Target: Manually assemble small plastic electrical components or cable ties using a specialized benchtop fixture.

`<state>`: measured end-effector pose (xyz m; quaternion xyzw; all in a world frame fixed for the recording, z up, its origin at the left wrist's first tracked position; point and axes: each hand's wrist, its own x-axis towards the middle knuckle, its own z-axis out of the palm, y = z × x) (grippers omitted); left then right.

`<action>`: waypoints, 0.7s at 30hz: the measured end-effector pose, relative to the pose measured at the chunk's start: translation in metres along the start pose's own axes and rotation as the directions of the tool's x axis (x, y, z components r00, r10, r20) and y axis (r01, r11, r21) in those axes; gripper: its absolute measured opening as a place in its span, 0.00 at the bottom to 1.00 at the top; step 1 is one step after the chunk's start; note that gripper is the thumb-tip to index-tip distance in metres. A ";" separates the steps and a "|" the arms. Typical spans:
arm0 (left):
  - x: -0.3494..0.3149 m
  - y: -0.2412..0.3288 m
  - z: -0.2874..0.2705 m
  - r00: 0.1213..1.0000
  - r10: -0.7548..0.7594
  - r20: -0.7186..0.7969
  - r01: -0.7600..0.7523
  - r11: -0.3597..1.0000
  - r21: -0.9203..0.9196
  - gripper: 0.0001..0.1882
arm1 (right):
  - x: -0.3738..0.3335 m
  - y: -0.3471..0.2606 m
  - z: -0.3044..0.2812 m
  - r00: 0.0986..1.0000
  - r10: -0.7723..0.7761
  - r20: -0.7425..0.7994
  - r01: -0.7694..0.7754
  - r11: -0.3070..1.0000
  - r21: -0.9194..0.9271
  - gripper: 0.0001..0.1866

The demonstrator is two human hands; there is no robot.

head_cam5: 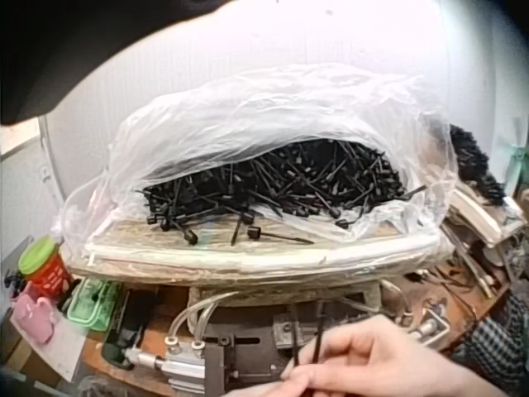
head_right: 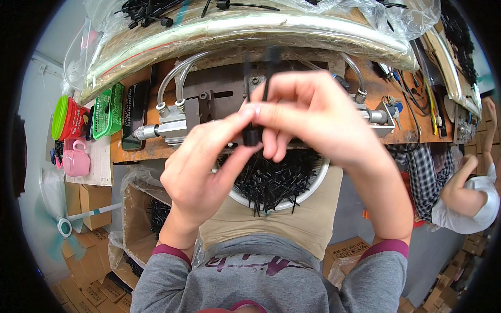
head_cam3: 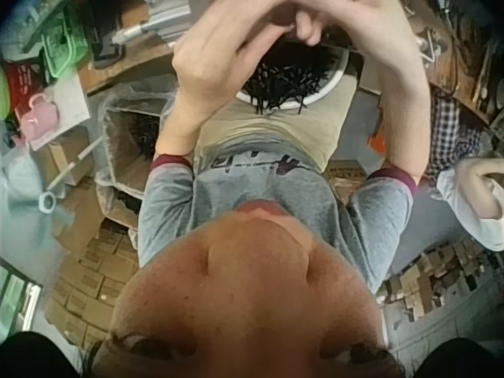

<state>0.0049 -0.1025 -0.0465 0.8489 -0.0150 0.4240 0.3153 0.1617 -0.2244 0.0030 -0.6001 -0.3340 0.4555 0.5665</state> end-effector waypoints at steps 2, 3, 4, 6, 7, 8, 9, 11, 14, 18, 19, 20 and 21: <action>-0.006 0.006 -0.001 0.999 0.003 0.032 -0.003 1.000 0.015 0.19 | -0.007 0.006 0.001 0.999 0.049 0.011 -0.049 0.996 0.068 0.12; -0.009 0.008 -0.003 0.996 -0.023 0.084 0.022 1.000 0.020 0.19 | -0.011 0.008 0.000 0.997 -0.007 -0.076 0.014 0.996 0.091 0.13; -0.011 0.009 -0.008 0.990 -0.049 0.135 0.046 0.999 0.026 0.20 | -0.014 0.010 -0.001 0.983 -0.084 -0.161 0.091 0.995 0.031 0.13; -0.022 0.013 -0.008 0.960 -0.159 0.230 0.161 0.987 0.011 0.20 | -0.019 0.017 -0.007 0.919 -0.271 -0.286 0.244 0.961 -0.126 0.14; -0.027 0.011 -0.004 0.955 -0.151 0.255 0.141 0.988 0.057 0.19 | -0.022 0.015 -0.009 0.908 -0.297 -0.295 0.271 0.954 -0.124 0.15; -0.031 0.009 0.000 0.950 -0.141 0.279 0.117 0.988 0.102 0.19 | -0.025 0.014 -0.005 0.910 -0.306 -0.281 0.259 0.946 -0.193 0.18; -0.037 0.006 0.005 0.944 -0.133 0.302 0.092 0.985 0.148 0.18 | -0.027 0.014 -0.002 0.911 -0.315 -0.265 0.246 0.933 -0.261 0.24; -0.041 0.001 0.014 0.945 -0.100 0.310 0.029 0.974 0.226 0.15 | -0.027 0.023 -0.001 0.891 -0.378 -0.251 0.381 0.924 -0.039 0.33; -0.033 0.001 0.019 0.942 -0.097 0.321 -0.010 0.949 0.316 0.15 | -0.031 0.028 -0.005 0.880 -0.430 -0.201 0.457 0.882 0.114 0.44; -0.026 0.002 0.018 0.923 -0.134 0.360 -0.005 0.933 0.360 0.15 | -0.044 0.017 0.006 0.844 -0.424 -0.328 0.374 0.904 -0.207 0.30; -0.025 0.003 0.017 0.917 -0.144 0.372 -0.002 0.931 0.366 0.15 | -0.048 0.018 0.008 0.834 -0.438 -0.337 0.383 0.898 -0.217 0.26; -0.024 0.004 0.016 0.912 -0.147 0.382 -0.007 0.928 0.372 0.15 | -0.051 0.020 0.009 0.824 -0.452 -0.342 0.396 0.891 -0.223 0.22; -0.023 0.004 0.014 0.907 -0.150 0.393 -0.011 0.926 0.378 0.15 | -0.053 0.021 0.010 0.819 -0.469 -0.331 0.392 0.878 -0.275 0.19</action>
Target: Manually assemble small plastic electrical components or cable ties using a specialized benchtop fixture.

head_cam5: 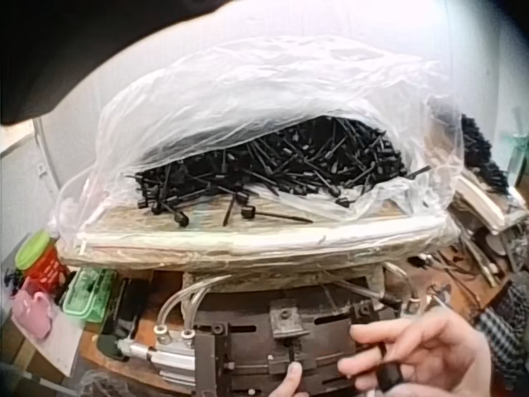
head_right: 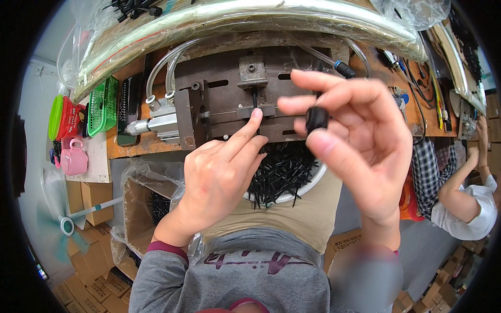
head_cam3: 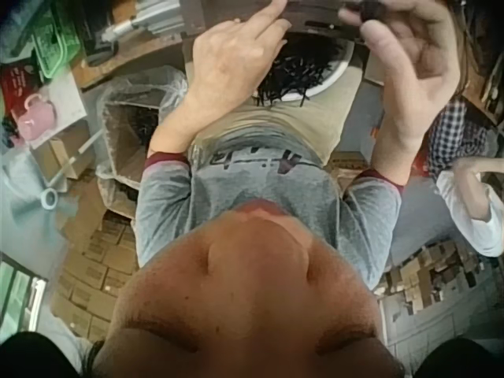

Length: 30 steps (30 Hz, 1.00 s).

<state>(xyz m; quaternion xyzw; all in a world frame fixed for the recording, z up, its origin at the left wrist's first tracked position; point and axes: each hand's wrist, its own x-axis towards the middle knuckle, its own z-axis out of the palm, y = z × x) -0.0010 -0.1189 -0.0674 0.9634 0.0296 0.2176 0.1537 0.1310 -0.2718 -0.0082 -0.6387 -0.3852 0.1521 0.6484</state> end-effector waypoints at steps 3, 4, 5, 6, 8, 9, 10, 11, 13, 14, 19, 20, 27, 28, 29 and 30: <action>0.006 -0.006 -0.018 0.998 0.002 0.058 0.003 0.996 -0.087 0.14 | -0.012 0.004 0.002 0.985 -0.109 0.132 0.146 0.937 -0.318 0.16; 0.012 -0.010 -0.027 0.997 0.003 0.080 0.008 0.991 -0.134 0.14 | -0.014 0.010 0.004 0.969 -0.159 0.189 0.228 0.870 -0.438 0.17; 0.021 -0.014 -0.035 0.999 -0.026 0.026 0.031 0.977 -0.211 0.14 | -0.017 0.013 0.006 0.948 -0.205 0.243 0.309 0.778 -0.547 0.18; 0.034 -0.020 -0.042 0.995 -0.003 -0.103 -0.017 0.982 -0.189 0.13 | -0.023 0.022 0.010 0.950 -0.192 0.247 0.302 0.767 -0.565 0.18; 0.069 -0.037 -0.051 0.953 0.042 -0.301 -0.093 0.983 -0.157 0.09 | -0.032 0.040 0.017 0.950 -0.200 0.239 0.307 0.731 -0.610 0.18; 0.086 -0.049 -0.060 0.925 0.095 -0.368 -0.125 0.990 -0.058 0.08 | -0.034 0.044 0.020 0.942 -0.184 0.280 0.325 0.713 -0.622 0.20; 0.100 -0.067 -0.066 0.858 0.201 -0.473 -0.145 0.978 0.152 0.08 | -0.036 0.047 0.026 0.934 -0.180 0.308 0.340 0.713 -0.614 0.18; 0.113 -0.073 -0.070 0.842 0.220 -0.493 -0.136 0.970 0.201 0.08 | -0.038 0.050 0.031 0.926 -0.174 0.334 0.355 0.698 -0.622 0.17; 0.141 -0.080 -0.069 0.884 0.199 -0.423 -0.111 0.968 0.223 0.09 | -0.037 0.053 0.036 0.904 -0.170 0.393 0.408 0.622 -0.669 0.15; 0.154 -0.082 -0.065 0.904 0.191 -0.382 -0.107 0.967 0.231 0.09 | -0.036 0.055 0.040 0.910 -0.177 0.376 0.407 0.558 -0.723 0.15; 0.188 -0.119 -0.053 0.988 0.137 -0.064 -0.102 0.916 0.387 0.07 | -0.026 0.045 0.049 0.896 -0.189 0.402 0.443 0.437 -0.783 0.12; 0.189 -0.115 -0.056 0.986 0.155 -0.064 -0.119 0.916 0.384 0.07 | -0.026 0.043 0.048 0.906 -0.156 0.393 0.420 0.449 -0.789 0.13; 0.131 -0.079 -0.086 0.945 0.079 -0.317 -0.117 0.988 -0.105 0.09 | 0.003 0.021 0.029 0.884 -0.131 0.450 0.443 0.544 -0.713 0.19; 0.117 -0.073 -0.091 0.946 0.034 -0.324 -0.087 0.985 -0.150 0.09 | 0.019 0.018 0.024 0.892 -0.180 0.415 0.431 0.614 -0.661 0.20; 0.104 -0.067 -0.091 0.944 -0.011 -0.328 -0.061 0.976 -0.209 0.09 | 0.038 0.016 0.019 0.915 -0.231 0.332 0.397 0.674 -0.623 0.15; 0.091 -0.060 -0.093 0.955 -0.079 -0.287 -0.008 0.957 -0.289 0.11 | 0.065 0.007 0.015 0.911 -0.307 0.276 0.413 0.687 -0.598 0.10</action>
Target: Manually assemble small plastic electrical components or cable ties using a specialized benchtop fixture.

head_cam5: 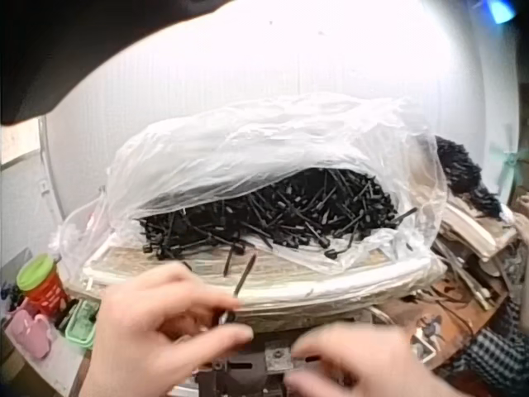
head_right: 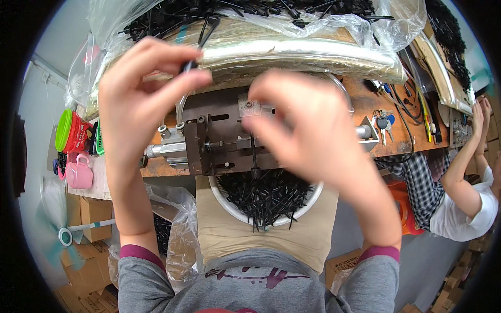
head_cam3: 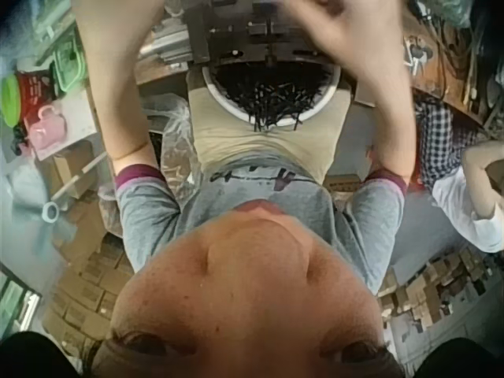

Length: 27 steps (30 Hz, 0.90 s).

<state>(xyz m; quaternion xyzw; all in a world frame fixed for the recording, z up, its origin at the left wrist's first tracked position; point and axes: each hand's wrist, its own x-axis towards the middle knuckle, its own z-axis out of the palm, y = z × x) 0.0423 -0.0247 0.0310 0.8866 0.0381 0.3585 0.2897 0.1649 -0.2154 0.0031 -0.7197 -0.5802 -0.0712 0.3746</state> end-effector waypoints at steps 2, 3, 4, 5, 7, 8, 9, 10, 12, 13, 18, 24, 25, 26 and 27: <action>-0.020 0.017 -0.002 0.997 -0.037 0.062 0.043 0.994 -0.103 0.14 | 0.043 0.028 -0.018 0.988 0.001 -0.154 -0.022 0.991 -0.134 0.08; -0.029 0.024 0.002 0.997 -0.023 0.070 0.032 0.992 -0.125 0.15 | 0.065 0.050 -0.025 0.968 -0.101 -0.231 0.039 0.966 -0.255 0.09; -0.038 0.028 0.011 0.997 -0.008 0.081 0.021 0.988 -0.154 0.15 | 0.088 0.080 -0.032 0.959 -0.151 -0.241 0.068 0.945 -0.319 0.11; -0.051 0.032 0.013 0.991 -0.063 0.121 0.079 0.988 -0.136 0.15 | 0.111 0.086 -0.028 0.968 -0.018 -0.250 -0.063 0.949 -0.310 0.19; -0.074 0.034 0.019 0.990 -0.044 0.136 0.058 0.993 -0.105 0.16 | 0.150 0.092 -0.017 0.897 0.426 -0.118 -0.442 0.867 -0.231 0.29; -0.085 0.034 0.021 0.990 -0.037 0.135 0.048 0.996 -0.080 0.16 | 0.156 0.070 -0.017 0.824 0.561 0.083 -0.553 0.827 -0.102 0.31; -0.092 0.036 0.027 0.982 -0.026 0.187 0.047 0.993 -0.104 0.16 | 0.160 0.093 -0.012 0.873 0.487 -0.021 -0.477 0.846 -0.239 0.31; -0.098 0.037 0.033 0.971 -0.013 0.238 0.045 0.991 -0.130 0.16 | 0.162 0.115 -0.008 0.913 0.393 -0.109 -0.404 0.832 -0.380 0.31; -0.115 0.036 0.043 0.961 -0.069 0.266 0.097 0.991 -0.094 0.14 | 0.163 0.108 0.006 0.912 0.408 -0.040 -0.391 0.838 -0.381 0.30; -0.121 0.033 0.049 0.967 -0.043 0.250 0.062 0.996 -0.068 0.14 | 0.156 0.105 0.008 0.953 0.300 -0.043 -0.293 0.874 -0.388 0.27; -0.136 0.026 0.068 0.979 0.005 0.205 -0.021 0.997 0.073 0.14 | 0.141 0.083 0.007 0.951 0.305 0.042 -0.287 0.926 -0.244 0.19; -0.128 0.027 0.081 0.968 0.036 0.247 -0.099 0.963 0.249 0.13 | 0.121 0.077 -0.008 0.998 -0.049 -0.039 0.018 0.817 -0.576 0.13; -0.126 0.026 0.082 0.966 0.045 0.253 -0.106 0.967 0.230 0.13 | 0.117 0.082 -0.013 0.979 -0.201 -0.040 0.127 0.750 -0.649 0.13; -0.124 0.024 0.082 0.965 0.049 0.258 -0.108 0.970 0.217 0.13 | 0.113 0.076 -0.016 0.987 -0.157 -0.027 0.105 0.769 -0.630 0.13; -0.124 0.023 0.081 0.964 0.048 0.262 -0.105 0.972 0.210 0.14 | 0.107 0.062 -0.021 0.993 -0.117 -0.011 0.086 0.791 -0.606 0.13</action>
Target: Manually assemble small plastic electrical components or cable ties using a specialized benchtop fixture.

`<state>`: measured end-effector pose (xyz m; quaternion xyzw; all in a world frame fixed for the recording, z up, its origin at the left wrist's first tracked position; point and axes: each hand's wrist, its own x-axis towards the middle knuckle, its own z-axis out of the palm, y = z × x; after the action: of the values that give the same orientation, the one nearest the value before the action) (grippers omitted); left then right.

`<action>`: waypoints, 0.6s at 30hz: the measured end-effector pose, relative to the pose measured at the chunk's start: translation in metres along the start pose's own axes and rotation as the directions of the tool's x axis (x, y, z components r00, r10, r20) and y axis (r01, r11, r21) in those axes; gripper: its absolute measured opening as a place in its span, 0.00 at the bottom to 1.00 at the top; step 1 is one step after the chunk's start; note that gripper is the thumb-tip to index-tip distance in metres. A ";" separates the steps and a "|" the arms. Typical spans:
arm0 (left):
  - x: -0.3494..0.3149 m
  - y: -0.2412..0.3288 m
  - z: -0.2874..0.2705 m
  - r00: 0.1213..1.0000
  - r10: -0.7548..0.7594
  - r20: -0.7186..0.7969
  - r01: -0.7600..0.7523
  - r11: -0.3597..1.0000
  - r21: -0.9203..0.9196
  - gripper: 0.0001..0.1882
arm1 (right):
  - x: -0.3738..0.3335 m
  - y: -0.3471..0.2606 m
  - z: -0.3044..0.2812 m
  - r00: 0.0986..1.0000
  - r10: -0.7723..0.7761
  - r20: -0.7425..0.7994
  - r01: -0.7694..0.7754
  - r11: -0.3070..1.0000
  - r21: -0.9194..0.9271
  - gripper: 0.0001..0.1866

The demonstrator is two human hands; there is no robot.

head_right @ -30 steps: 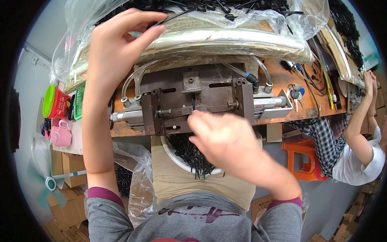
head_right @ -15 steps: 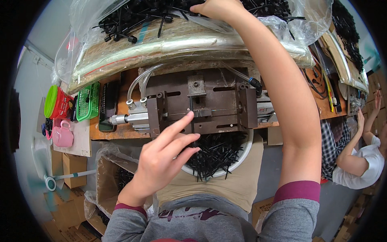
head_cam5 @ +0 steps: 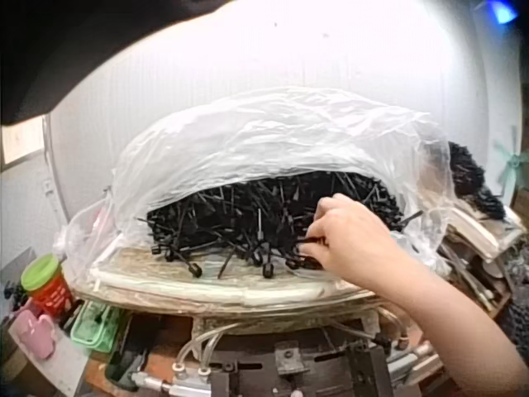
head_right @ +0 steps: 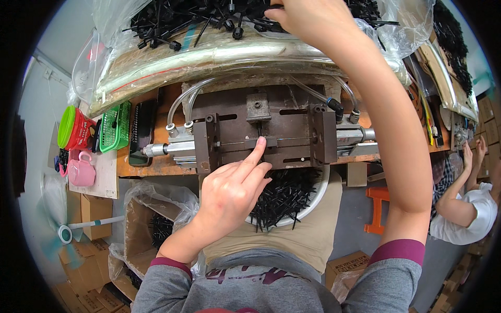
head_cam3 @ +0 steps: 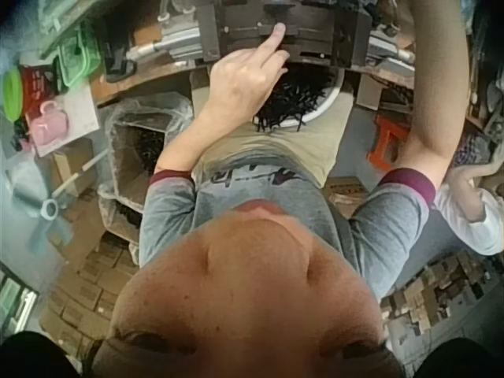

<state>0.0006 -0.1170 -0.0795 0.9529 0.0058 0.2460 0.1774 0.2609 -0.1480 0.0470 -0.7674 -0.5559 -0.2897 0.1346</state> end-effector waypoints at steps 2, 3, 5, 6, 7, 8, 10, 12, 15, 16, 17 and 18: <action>-0.001 0.001 -0.003 0.998 -0.031 0.046 0.030 0.999 0.036 0.14 | 0.002 0.000 -0.019 0.973 0.113 0.200 -0.124 0.991 0.044 0.16; -0.001 0.003 -0.005 0.997 -0.043 0.068 0.040 0.998 0.051 0.14 | -0.005 0.007 -0.021 0.982 0.103 0.156 -0.119 0.989 0.092 0.15; 0.003 0.003 -0.014 0.994 -0.049 0.097 0.054 0.997 -0.050 0.18 | -0.025 0.015 -0.028 0.994 0.090 0.068 -0.101 0.978 0.180 0.14; 0.005 0.002 -0.018 0.992 -0.056 0.113 0.067 0.993 -0.101 0.20 | -0.032 0.005 -0.039 0.977 0.145 0.158 -0.192 0.920 0.341 0.16; 0.009 0.004 -0.026 0.988 -0.132 0.081 0.150 0.946 -0.287 0.25 | -0.042 -0.002 -0.045 0.973 0.078 0.219 -0.171 0.877 0.449 0.14; 0.015 0.008 -0.035 0.976 -0.209 0.065 0.215 0.861 -0.460 0.29 | -0.053 -0.007 -0.052 0.964 0.007 0.266 -0.158 0.818 0.553 0.12; 0.015 0.004 -0.043 0.931 -0.365 0.007 0.243 0.606 -0.757 0.44 | -0.069 -0.019 -0.056 0.924 -0.192 0.331 -0.102 0.709 0.698 0.12; 0.013 0.002 -0.052 0.885 -0.461 0.071 0.206 0.249 -0.946 0.40 | -0.084 -0.030 -0.059 0.864 -0.347 0.364 -0.083 0.615 0.784 0.12; 0.007 0.002 -0.061 0.922 -0.373 0.098 0.218 0.293 -0.931 0.16 | -0.090 -0.038 -0.056 0.837 -0.408 0.364 -0.035 0.625 0.780 0.12; 0.006 0.003 -0.061 0.913 -0.403 0.064 0.220 0.355 -0.909 0.16 | -0.086 -0.034 -0.049 0.869 -0.405 0.285 0.035 0.624 0.780 0.13; 0.004 0.004 -0.063 0.899 -0.438 0.024 0.228 0.420 -0.878 0.15 | -0.080 -0.031 -0.041 0.891 -0.410 0.196 0.111 0.615 0.781 0.14; 0.003 0.005 -0.064 0.906 -0.415 -0.085 0.209 0.611 -0.764 0.17 | -0.072 -0.028 -0.043 0.940 -0.291 0.180 0.062 0.663 0.746 0.16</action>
<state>-0.0272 -0.1003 -0.0244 0.7422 0.0956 0.3115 0.5856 0.2065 -0.2170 0.0349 -0.6245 -0.7105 0.0577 0.3192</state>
